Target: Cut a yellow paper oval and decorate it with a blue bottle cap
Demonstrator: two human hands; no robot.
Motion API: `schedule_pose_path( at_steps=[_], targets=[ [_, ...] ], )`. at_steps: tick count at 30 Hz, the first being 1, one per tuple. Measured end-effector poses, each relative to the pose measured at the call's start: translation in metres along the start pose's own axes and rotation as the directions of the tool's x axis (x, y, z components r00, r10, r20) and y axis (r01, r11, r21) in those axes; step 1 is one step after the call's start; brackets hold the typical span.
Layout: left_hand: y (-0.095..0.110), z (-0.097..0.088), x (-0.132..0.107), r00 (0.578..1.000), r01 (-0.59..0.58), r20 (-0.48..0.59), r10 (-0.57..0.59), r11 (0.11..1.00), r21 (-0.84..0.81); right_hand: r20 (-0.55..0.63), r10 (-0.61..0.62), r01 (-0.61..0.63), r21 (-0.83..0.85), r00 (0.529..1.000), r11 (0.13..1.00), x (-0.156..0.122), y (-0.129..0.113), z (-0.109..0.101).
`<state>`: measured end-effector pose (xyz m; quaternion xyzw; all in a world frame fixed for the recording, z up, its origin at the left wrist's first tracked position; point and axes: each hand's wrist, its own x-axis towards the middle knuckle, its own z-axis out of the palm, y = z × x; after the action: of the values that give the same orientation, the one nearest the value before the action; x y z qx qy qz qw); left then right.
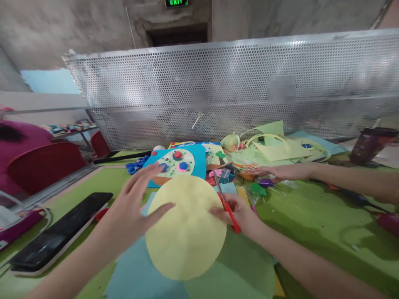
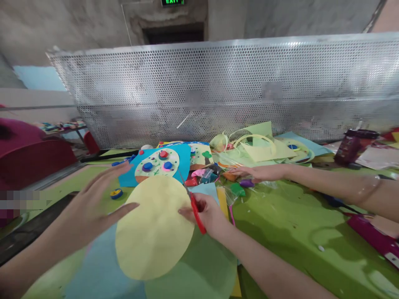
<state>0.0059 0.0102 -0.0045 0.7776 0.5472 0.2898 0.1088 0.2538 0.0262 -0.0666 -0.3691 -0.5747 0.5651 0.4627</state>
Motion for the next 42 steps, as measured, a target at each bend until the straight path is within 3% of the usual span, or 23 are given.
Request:
schedule_pose_path(
  at_steps=[2,3,6,10,14,21,30,42],
  targets=[
    [-0.015,0.0,0.027,0.977,0.149,0.18,-0.115,0.97,-0.19,-0.014,-0.015,0.015,0.003,1.0,1.0,-0.002,-0.008,0.0],
    [-0.021,0.003,0.035,0.943,0.237,0.296,-0.15,0.93,-0.283,-0.028,-0.022,0.022,0.004,0.999,1.0,-0.003,-0.011,-0.001],
    [-0.032,0.015,0.042,0.879,0.405,0.423,-0.223,0.816,-0.413,-0.096,-0.034,0.035,0.006,0.995,0.999,-0.003,-0.019,-0.005],
    [-0.037,0.019,0.034,0.883,0.466,0.344,-0.32,0.682,-0.563,-0.092,0.005,-0.004,0.019,0.996,1.0,-0.001,-0.022,-0.01],
    [-0.043,0.012,0.032,0.863,0.504,0.352,-0.362,0.574,-0.646,-0.048,0.027,-0.025,0.038,0.999,0.999,-0.002,-0.015,-0.009],
    [-0.05,0.006,0.031,0.849,0.52,0.377,-0.37,0.46,-0.72,-0.214,0.006,-0.007,-0.004,0.977,1.0,0.0,-0.017,-0.016],
    [-0.051,0.005,0.03,0.854,0.5,0.509,-0.111,0.451,-0.74,-0.476,-0.086,0.029,-0.128,0.875,0.991,0.006,-0.027,-0.029],
    [-0.052,0.019,0.029,0.883,0.46,0.465,-0.064,0.32,-0.829,-0.531,-0.122,-0.009,-0.237,0.838,0.971,0.005,-0.031,-0.028]
  ],
)
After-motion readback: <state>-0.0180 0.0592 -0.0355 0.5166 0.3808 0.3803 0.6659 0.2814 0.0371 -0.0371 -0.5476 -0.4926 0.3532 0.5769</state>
